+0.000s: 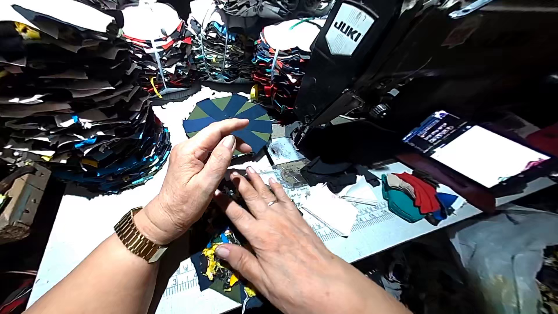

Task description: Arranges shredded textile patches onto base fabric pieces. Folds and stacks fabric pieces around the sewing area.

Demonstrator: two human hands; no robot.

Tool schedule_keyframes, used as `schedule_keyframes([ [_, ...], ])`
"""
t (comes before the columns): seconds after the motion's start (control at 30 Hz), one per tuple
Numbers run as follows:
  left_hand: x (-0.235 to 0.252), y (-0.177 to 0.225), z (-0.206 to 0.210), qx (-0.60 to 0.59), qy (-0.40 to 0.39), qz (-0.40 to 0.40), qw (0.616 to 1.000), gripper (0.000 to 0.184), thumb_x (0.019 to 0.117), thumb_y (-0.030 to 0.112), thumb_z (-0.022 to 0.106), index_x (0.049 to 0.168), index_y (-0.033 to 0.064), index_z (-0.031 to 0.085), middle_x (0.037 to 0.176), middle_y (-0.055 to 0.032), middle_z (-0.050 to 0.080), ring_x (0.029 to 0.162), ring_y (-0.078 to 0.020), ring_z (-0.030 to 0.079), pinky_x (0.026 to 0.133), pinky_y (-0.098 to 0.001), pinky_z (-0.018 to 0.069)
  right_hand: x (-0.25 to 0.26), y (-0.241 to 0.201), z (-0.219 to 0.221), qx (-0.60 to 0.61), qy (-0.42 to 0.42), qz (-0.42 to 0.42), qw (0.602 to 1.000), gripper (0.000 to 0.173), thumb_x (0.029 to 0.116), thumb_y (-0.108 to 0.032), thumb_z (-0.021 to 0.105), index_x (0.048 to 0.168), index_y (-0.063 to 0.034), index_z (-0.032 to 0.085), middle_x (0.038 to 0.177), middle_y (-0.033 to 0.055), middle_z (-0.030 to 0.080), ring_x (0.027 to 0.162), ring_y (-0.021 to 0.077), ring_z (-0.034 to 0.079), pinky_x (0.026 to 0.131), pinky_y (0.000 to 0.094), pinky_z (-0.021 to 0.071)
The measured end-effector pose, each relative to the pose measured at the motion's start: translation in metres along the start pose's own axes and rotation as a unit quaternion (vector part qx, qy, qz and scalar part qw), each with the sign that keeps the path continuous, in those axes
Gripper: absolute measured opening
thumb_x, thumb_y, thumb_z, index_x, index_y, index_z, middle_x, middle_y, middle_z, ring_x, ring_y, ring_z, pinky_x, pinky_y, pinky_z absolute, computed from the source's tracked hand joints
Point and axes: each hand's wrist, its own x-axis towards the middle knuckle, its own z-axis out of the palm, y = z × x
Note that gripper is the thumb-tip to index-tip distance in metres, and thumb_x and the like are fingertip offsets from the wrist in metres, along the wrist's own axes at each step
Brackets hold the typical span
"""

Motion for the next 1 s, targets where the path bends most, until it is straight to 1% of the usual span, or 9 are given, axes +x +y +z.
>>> schedule_keyframes([
  [0.27, 0.000, 0.001, 0.000, 0.003, 0.001, -0.003, 1.000, 0.042, 0.1084, 0.016, 0.034, 0.139, 0.0006, 0.058, 0.116, -0.0060, 0.073, 0.105, -0.0170, 0.071, 0.097, -0.0368, 0.0591, 0.004, 0.019, 0.010, -0.030, -0.046, 0.013, 0.998, 0.068, 0.1056, -0.064, 0.026, 0.152, -0.0216, 0.051, 0.164, 0.0102, 0.038, 0.158, 0.0295, 0.018, 0.126, 0.0598, 0.0149],
  [0.4, 0.000, 0.000, 0.000, -0.005, 0.003, -0.004, 1.000, 0.041, 0.1085, 0.016, 0.035, 0.139, -0.0005, 0.056, 0.113, -0.0059, 0.073, 0.106, -0.0173, 0.071, 0.098, -0.0366, 0.0582, 0.004, 0.010, 0.004, -0.042, 0.004, -0.007, 0.999, 0.067, 0.1066, -0.060, 0.027, 0.154, -0.0187, 0.049, 0.164, 0.0146, 0.037, 0.157, 0.0327, 0.021, 0.125, 0.0618, 0.0154],
  [0.53, -0.001, 0.001, 0.001, -0.001, -0.003, -0.005, 1.000, 0.041, 0.1087, 0.015, 0.034, 0.140, -0.0016, 0.055, 0.115, -0.0069, 0.072, 0.107, -0.0169, 0.070, 0.099, -0.0365, 0.0575, 0.001, 0.005, 0.016, -0.017, -0.025, -0.021, 0.999, 0.065, 0.1068, -0.060, 0.029, 0.152, -0.0198, 0.052, 0.159, 0.0118, 0.045, 0.156, 0.0303, 0.024, 0.126, 0.0591, 0.0166],
  [0.63, -0.001, 0.002, 0.001, -0.003, 0.001, -0.001, 1.000, 0.040, 0.1085, 0.014, 0.034, 0.139, -0.0014, 0.056, 0.114, -0.0067, 0.073, 0.107, -0.0169, 0.070, 0.098, -0.0361, 0.0579, 0.000, 0.009, 0.009, 0.044, -0.042, -0.030, 0.998, 0.065, 0.1069, -0.060, 0.028, 0.154, -0.0199, 0.050, 0.161, 0.0120, 0.041, 0.157, 0.0290, 0.023, 0.127, 0.0589, 0.0143],
  [0.7, 0.001, -0.001, -0.001, -0.008, 0.004, 0.017, 1.000, 0.040, 0.1082, 0.014, 0.035, 0.138, -0.0024, 0.057, 0.113, -0.0073, 0.073, 0.106, -0.0171, 0.070, 0.097, -0.0362, 0.0585, -0.003, 0.016, -0.003, 0.125, 0.019, -0.038, 0.991, 0.056, 0.1082, -0.051, 0.037, 0.148, -0.0177, 0.056, 0.159, 0.0103, 0.045, 0.154, 0.0267, 0.030, 0.125, 0.0558, 0.0235],
  [0.77, 0.001, 0.000, -0.002, -0.007, 0.006, 0.018, 1.000, 0.041, 0.1083, 0.014, 0.035, 0.138, -0.0027, 0.057, 0.113, -0.0073, 0.073, 0.105, -0.0166, 0.070, 0.096, -0.0362, 0.0587, -0.008, 0.032, -0.018, 0.142, 0.099, -0.043, 0.984, 0.038, 0.1066, -0.031, 0.049, 0.134, -0.0124, 0.068, 0.142, 0.0082, 0.060, 0.139, 0.0232, 0.050, 0.115, 0.0454, 0.0430],
  [0.83, 0.001, 0.002, -0.001, -0.009, 0.010, 0.010, 1.000, 0.040, 0.1083, 0.014, 0.034, 0.138, -0.0018, 0.057, 0.112, -0.0064, 0.073, 0.104, -0.0160, 0.071, 0.096, -0.0360, 0.0586, -0.019, 0.055, -0.036, 0.108, 0.148, -0.036, 0.982, 0.025, 0.0981, -0.012, 0.056, 0.114, -0.0087, 0.075, 0.113, 0.0042, 0.068, 0.107, 0.0150, 0.064, 0.091, 0.0336, 0.0562],
  [0.9, 0.002, 0.001, 0.000, -0.026, 0.012, 0.016, 0.999, 0.040, 0.1081, 0.014, 0.036, 0.137, -0.0035, 0.057, 0.110, -0.0082, 0.073, 0.103, -0.0175, 0.071, 0.096, -0.0376, 0.0594, -0.033, 0.077, -0.051, 0.055, 0.147, -0.017, 0.987, 0.023, 0.0925, -0.010, 0.058, 0.105, -0.0093, 0.077, 0.102, 0.0016, 0.068, 0.094, 0.0122, 0.064, 0.081, 0.0310, 0.0564],
  [1.0, 0.002, 0.003, 0.000, -0.035, 0.008, 0.014, 0.999, 0.040, 0.1077, 0.013, 0.037, 0.137, -0.0039, 0.058, 0.109, -0.0088, 0.073, 0.104, -0.0182, 0.071, 0.095, -0.0381, 0.0593, -0.054, 0.094, -0.051, 0.007, 0.117, 0.007, 0.993, 0.026, 0.0911, -0.016, 0.058, 0.107, -0.0132, 0.079, 0.102, -0.0005, 0.066, 0.092, 0.0107, 0.064, 0.078, 0.0288, 0.0573],
])
